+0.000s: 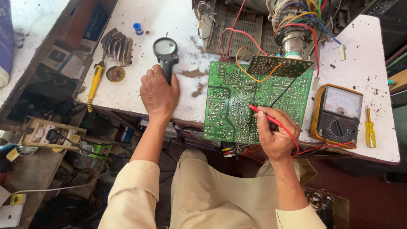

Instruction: The person uses a multimeter to test various points on a green circuit board. They hold the red probe in the right hand and the black probe in the left, touching different solder points while observing the multimeter display.

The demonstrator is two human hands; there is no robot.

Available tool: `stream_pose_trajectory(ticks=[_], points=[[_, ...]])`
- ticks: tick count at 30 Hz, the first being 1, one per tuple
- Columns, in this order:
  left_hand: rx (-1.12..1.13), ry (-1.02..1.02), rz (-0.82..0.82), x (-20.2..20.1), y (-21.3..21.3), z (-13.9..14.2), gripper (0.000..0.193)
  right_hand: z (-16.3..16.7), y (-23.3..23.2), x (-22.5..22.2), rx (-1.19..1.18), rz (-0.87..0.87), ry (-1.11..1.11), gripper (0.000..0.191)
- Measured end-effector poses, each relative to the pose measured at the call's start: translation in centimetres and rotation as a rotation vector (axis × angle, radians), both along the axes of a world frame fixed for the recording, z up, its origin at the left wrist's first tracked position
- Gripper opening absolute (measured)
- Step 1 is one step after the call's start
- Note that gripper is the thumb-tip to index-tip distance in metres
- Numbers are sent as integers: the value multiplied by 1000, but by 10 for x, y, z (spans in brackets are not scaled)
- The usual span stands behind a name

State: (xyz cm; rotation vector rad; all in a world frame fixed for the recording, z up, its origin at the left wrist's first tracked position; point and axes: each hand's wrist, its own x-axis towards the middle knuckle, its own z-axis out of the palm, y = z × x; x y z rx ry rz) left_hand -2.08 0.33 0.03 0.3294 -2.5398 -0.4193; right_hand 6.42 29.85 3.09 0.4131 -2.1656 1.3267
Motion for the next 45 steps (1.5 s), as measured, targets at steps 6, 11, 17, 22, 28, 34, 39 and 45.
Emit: stream_pose_trajectory(ticks=[6,11,17,22,28,34,39,45], points=[[9,-6,-6,1,0,1,44,2,0,-2,57,6,8,11],[7,-20,-5,1,0,2,44,3,-2,-3,51,21,0,11],[3,-39,-4,2,0,3,46,2,-4,-5,38,44,-10,11],[4,-62,-2,2,0,3,46,2,-4,-5,53,40,-13,11],[-7,-42,0,1,0,1,46,2,-5,-4,17,43,-40,11],[-18,-16,2,1,-1,-1,45,3,-5,-4,27,52,-31,11],[-17,-7,-1,2,0,-1,45,2,-4,-4,2,90,-4,11],[4,-32,-3,2,-1,-1,47,-11,1,2,-270,32,-160,10]])
